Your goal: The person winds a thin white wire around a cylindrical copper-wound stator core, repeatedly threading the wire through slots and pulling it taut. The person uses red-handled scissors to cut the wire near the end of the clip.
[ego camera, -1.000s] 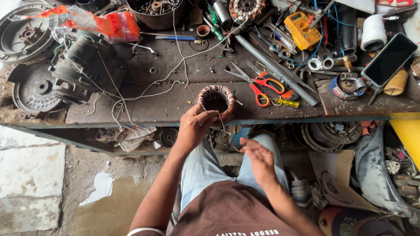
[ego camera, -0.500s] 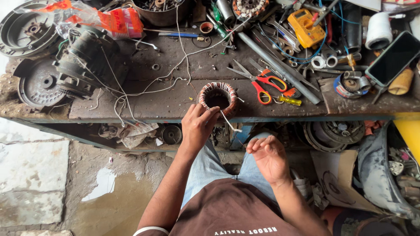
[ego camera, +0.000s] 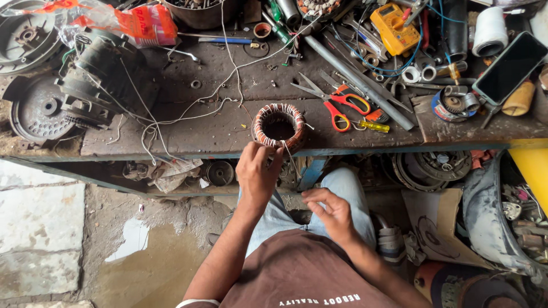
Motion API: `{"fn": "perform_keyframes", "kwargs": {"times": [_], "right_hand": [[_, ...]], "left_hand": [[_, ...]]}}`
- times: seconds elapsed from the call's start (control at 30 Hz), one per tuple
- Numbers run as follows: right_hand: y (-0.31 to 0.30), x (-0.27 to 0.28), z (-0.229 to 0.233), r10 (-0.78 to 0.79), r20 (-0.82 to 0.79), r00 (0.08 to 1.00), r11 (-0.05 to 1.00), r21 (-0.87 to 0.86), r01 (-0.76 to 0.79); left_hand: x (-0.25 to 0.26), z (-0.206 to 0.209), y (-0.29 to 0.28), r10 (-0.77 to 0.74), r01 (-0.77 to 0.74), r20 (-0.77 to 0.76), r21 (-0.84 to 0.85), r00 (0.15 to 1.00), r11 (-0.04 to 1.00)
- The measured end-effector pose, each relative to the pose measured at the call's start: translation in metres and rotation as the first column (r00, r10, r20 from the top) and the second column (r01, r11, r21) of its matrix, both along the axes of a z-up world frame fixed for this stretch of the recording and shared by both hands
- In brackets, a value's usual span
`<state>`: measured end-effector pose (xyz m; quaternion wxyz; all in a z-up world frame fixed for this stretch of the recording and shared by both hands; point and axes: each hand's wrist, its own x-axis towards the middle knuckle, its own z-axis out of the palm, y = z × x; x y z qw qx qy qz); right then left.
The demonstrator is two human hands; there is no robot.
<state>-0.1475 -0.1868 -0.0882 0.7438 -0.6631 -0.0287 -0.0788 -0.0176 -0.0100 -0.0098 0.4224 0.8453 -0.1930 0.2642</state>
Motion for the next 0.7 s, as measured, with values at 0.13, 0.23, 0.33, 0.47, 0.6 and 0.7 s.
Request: {"fn": "perform_keyframes", "kwargs": {"times": [0.13,0.23,0.33,0.47,0.6,0.7], "right_hand": [[0.015,-0.006,0.02,-0.077,0.302,0.95,0.918,-0.351,0.186],[0.02,-0.004,0.038,-0.156,0.489,0.858,0.813,-0.429,0.393],[0.017,0.002,0.053,-0.163,0.583,0.796,0.727,-0.474,0.496],[0.016,0.004,0.062,-0.181,0.587,0.789,0.686,-0.499,0.529],[0.017,0.001,0.055,-0.156,0.546,0.823,0.72,-0.507,0.473],[0.017,-0.003,0.041,-0.052,0.424,0.904,0.813,-0.508,0.285]], "left_hand": [[-0.002,-0.006,-0.006,0.044,-0.044,0.018,0.007,0.999,0.999],[-0.005,-0.008,-0.011,0.06,-0.06,0.008,-0.036,0.998,0.998],[-0.005,-0.006,-0.014,0.05,-0.051,-0.025,-0.07,0.998,0.996],[-0.004,0.0,-0.012,0.038,-0.05,-0.078,-0.153,0.996,0.987],[0.0,0.004,-0.01,0.05,-0.053,-0.032,-0.097,0.998,0.994],[0.0,0.003,-0.006,0.012,-0.013,-0.02,-0.08,1.0,0.997]]}}
